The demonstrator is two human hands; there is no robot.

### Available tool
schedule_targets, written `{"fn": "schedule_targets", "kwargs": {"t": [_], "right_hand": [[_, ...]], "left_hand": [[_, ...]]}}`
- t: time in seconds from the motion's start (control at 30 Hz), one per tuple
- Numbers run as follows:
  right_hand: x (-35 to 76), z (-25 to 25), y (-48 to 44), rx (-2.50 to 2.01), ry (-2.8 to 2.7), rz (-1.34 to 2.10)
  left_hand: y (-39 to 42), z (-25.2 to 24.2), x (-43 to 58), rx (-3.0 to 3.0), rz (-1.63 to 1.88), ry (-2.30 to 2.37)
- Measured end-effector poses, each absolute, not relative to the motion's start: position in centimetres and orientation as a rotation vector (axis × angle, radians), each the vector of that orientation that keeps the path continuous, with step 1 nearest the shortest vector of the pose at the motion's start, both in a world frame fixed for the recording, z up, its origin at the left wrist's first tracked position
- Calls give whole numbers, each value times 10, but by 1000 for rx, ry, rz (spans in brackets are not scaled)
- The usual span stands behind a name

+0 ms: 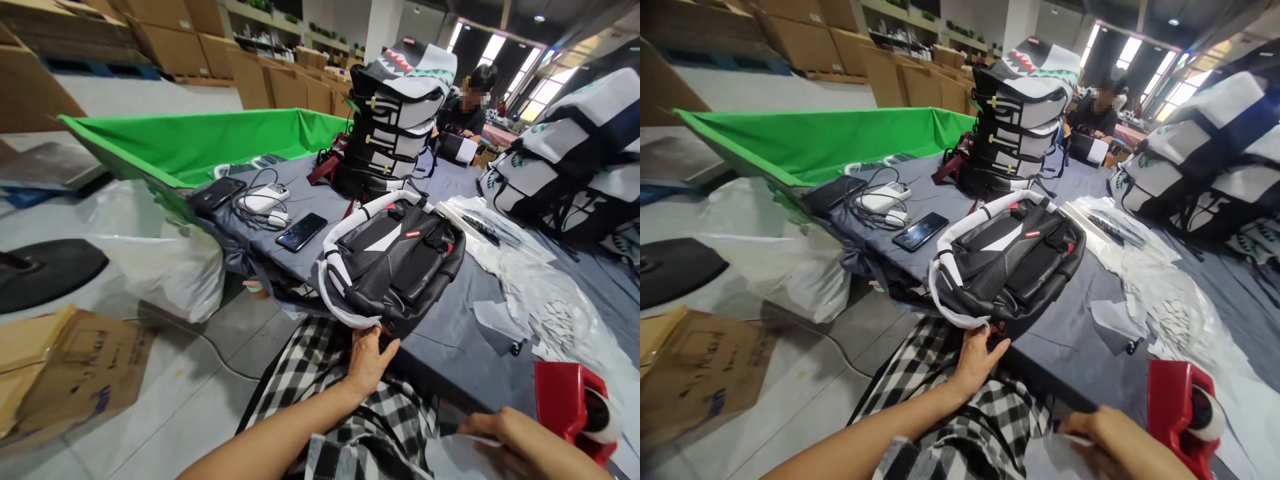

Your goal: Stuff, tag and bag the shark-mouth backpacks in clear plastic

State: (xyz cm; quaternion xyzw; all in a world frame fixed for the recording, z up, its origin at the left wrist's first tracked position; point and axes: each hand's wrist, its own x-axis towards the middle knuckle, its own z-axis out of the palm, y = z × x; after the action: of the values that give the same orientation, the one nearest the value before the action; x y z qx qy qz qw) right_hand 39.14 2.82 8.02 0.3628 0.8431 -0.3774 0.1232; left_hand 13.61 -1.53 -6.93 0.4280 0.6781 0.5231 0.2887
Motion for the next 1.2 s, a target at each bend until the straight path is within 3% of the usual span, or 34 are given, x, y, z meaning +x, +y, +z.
{"fn": "schedule_targets", "kwargs": {"t": [0.1,0.2,0.47,0.57,0.67,0.8,0.93,1.1,1.2], "right_hand": [[392,59,34,886,2352,-1062],[380,37,52,1025,2509,-1251],[285,7,92,940,2549,-1359],[260,5,92,997,2604,-1482],[251,3,82,1125,2610,-1651],[247,-2,61,1375,2734,-1601],[240,-9,50,1609,2804,-1427],[236,-12,51,1648,2849,-1356],[237,-12,54,1622,2863,-1376]], "left_hand": [[-12,-67,142,1144,1329,1801],[-25,-61,131,1156,1306,1779],[-54,-36,115,984,1316,1238],[-52,-41,126,1262,1268,1416],[-43,-57,136,1814,973,1712],[-33,-73,138,2221,696,1786],[-45,-75,129,2107,963,1716],[-57,-77,114,946,1524,1819],[-44,-77,117,701,1645,1649]]}}
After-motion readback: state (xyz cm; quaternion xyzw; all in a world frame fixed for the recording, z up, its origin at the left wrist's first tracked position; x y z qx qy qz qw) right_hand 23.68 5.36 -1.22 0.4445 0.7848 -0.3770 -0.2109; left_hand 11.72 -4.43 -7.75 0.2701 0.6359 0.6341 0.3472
